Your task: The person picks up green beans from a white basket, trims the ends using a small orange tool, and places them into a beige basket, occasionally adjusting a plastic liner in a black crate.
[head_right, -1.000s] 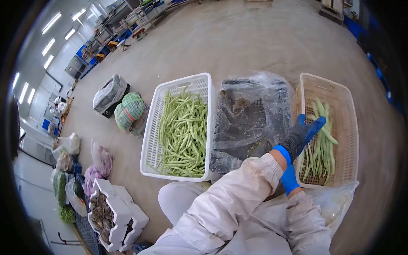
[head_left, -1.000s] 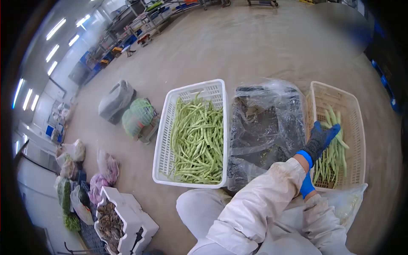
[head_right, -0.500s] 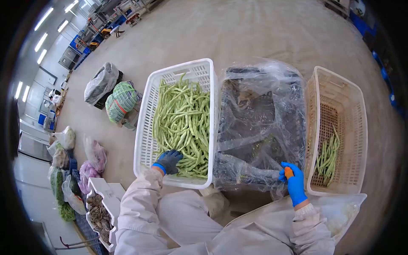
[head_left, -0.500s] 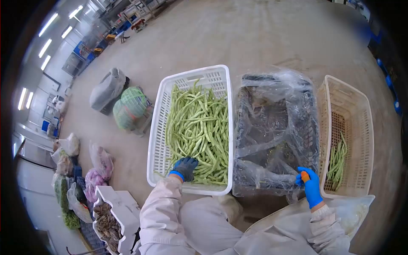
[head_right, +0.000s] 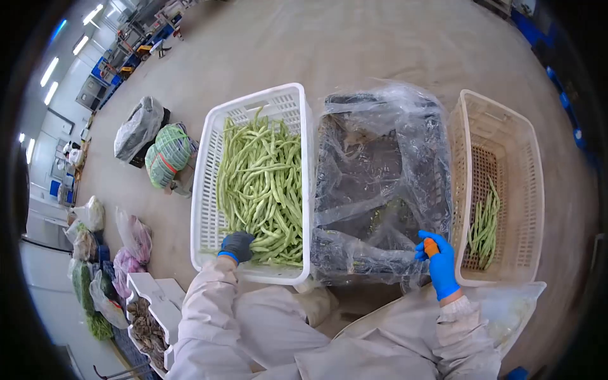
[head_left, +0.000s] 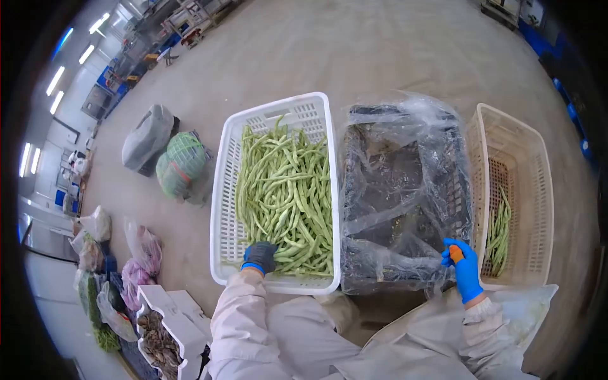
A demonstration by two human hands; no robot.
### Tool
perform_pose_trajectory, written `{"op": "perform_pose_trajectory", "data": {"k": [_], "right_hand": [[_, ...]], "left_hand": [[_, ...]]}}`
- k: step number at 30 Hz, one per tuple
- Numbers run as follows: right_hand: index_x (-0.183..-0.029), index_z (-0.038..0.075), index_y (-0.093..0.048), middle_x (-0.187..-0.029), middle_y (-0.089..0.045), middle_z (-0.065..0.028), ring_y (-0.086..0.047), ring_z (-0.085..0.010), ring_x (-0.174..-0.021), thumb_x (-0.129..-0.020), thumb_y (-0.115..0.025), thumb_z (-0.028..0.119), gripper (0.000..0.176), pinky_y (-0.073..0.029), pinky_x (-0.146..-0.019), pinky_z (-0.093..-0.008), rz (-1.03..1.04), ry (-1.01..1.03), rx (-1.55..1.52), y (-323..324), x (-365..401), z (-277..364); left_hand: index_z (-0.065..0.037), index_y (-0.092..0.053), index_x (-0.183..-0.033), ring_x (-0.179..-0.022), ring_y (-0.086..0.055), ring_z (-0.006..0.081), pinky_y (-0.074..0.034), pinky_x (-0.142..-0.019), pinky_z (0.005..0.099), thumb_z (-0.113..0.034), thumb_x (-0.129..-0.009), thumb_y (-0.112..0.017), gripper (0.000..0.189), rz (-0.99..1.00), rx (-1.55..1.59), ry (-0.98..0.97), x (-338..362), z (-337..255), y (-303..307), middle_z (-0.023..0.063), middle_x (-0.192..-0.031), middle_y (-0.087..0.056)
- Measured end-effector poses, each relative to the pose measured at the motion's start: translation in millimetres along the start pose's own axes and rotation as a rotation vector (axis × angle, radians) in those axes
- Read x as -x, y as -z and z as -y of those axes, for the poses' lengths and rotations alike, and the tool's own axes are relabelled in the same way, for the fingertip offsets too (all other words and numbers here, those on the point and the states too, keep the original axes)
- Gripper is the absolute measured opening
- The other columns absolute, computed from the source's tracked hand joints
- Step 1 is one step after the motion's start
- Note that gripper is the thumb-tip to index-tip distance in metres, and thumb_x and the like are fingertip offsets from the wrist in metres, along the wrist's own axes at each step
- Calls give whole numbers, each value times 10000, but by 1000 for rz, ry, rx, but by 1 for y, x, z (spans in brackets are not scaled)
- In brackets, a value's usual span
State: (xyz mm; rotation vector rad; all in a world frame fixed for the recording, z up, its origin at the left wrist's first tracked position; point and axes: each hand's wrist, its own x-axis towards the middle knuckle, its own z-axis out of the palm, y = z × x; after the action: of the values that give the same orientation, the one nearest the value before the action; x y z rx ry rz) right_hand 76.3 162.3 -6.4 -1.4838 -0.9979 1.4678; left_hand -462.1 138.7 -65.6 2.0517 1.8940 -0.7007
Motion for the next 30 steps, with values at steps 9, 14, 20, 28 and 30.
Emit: {"op": "perform_pose_trajectory", "data": {"k": [9,14,20,28,30], "right_hand": [[-1409,75,-255,-1358,-339,-281,-365,-426,-1239,-818,-590,82,679,-355,-1007,-428,190,435,914,-24,-20,55],[-1372,71,-348,-1365,-392,-183,-415,-327,-1230,-893,-535,158,522,-353,-1010,-384,375,819,536,-84,1,149],[-1193,70,-540,-1042,-591,-148,-577,-278,-929,-914,-498,149,293,-454,-831,-374,636,757,474,-79,28,196],[-1092,67,-582,-896,-607,-136,-593,-251,-782,-905,-516,152,216,-476,-719,-360,485,916,578,-41,57,176],[-1036,52,-593,-873,-608,-124,-591,-217,-776,-892,-521,124,176,-481,-699,-348,300,969,882,-36,64,171]], "left_hand": [[-15,-573,-998,-611,-564,102,-483,-534,267,-190,-854,-634,235,-66,1259,62,61,-1,144,52,-751,-611],[-29,-543,-951,-582,-559,129,-442,-518,249,-163,-869,-600,167,157,1493,-363,111,-89,239,73,-735,-597],[4,-544,-951,-554,-547,138,-473,-562,273,-233,-801,-654,300,375,1501,-516,137,-152,254,74,-725,-585],[-7,-526,-833,-431,-465,152,-470,-535,341,-170,-814,-582,174,321,1765,-665,159,-203,247,63,-560,-479],[-4,-522,-829,-447,-471,151,-469,-545,336,-165,-821,-574,170,264,1780,-569,160,-215,243,63,-570,-484]]}}
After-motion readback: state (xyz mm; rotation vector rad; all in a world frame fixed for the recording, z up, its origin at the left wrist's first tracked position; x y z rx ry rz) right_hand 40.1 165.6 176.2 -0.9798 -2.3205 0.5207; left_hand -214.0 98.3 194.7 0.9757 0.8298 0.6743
